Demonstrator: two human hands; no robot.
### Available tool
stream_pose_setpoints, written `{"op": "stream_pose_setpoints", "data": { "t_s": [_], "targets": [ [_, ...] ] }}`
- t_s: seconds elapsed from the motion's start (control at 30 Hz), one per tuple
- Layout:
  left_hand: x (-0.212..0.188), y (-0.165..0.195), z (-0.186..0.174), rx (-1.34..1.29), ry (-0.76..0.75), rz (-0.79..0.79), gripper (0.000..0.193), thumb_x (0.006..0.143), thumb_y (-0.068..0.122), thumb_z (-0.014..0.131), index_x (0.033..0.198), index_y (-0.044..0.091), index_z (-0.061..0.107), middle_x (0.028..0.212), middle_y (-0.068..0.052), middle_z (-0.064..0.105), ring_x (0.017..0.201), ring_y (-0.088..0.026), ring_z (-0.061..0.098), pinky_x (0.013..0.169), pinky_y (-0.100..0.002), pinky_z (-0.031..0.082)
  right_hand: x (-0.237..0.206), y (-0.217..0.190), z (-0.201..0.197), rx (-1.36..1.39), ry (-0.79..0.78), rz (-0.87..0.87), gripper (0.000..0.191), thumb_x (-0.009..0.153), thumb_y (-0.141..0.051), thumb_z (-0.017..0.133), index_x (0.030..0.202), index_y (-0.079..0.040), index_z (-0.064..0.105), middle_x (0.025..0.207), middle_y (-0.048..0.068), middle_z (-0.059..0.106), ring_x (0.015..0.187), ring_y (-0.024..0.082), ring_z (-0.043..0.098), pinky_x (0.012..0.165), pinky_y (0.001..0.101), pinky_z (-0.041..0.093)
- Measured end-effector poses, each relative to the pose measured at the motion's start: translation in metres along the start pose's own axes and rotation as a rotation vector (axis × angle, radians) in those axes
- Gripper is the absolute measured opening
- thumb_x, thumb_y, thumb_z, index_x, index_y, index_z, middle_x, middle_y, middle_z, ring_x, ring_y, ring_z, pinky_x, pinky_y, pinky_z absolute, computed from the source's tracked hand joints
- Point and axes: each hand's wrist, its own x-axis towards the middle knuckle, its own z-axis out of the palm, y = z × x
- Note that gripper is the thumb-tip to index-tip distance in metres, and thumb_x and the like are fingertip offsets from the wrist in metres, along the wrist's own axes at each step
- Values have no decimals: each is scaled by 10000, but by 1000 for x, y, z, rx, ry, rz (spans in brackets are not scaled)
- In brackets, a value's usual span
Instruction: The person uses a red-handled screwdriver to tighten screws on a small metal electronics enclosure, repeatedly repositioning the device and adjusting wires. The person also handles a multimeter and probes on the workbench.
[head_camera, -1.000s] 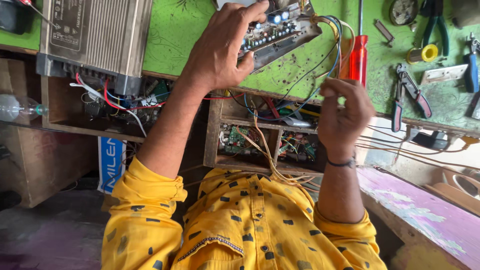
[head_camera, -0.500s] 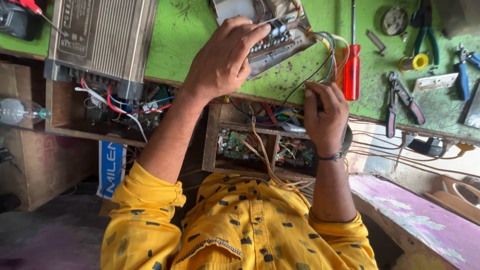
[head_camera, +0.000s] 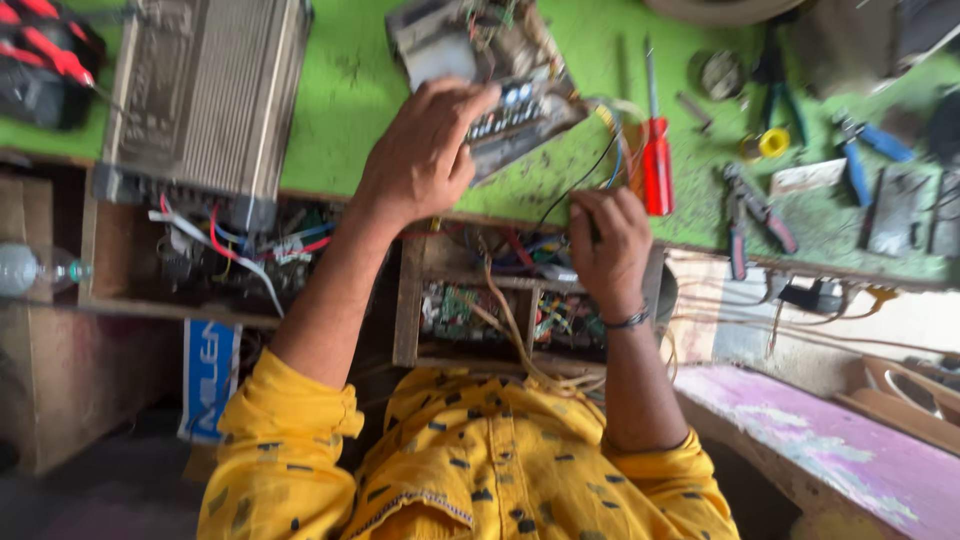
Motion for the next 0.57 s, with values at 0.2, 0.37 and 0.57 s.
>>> {"op": "stream_pose_setpoints", "data": {
  "t_s": [0.2, 0.37, 0.57],
  "targets": [
    [13, 7, -16, -73, -145, -138, 560, 808, 200, 803, 1308, 69, 588, 1333, -142, 603, 1252, -329, 523, 1077, -489, 433, 6, -9, 1, -30, 65, -12, 126, 936, 0, 690, 1055, -23, 724, 948, 123, 686, 869, 294, 663, 763, 402, 521],
    [20, 9, -16, -87, -143, -180, 512, 801, 269, 857, 1245, 91, 675, 1359, -101, 609, 1273, -317, 515, 1098, -464, 450, 21, -20, -4, 119, 100, 20, 145, 961, -12, 679, 1098, -27, 724, 994, 117, 705, 899, 273, 692, 784, 372, 550],
    [8, -6, -12, -244, -88, -314, 425, 947, 337, 809, 1296, 132, 680, 1458, -58, 613, 1381, -232, 546, 1187, -419, 463, 75, -28, 8, 74, -84, 9, 431, 944, -111, 755, 1342, -28, 614, 1259, 155, 638, 1017, 270, 692, 882, 392, 550]
  ]
}}
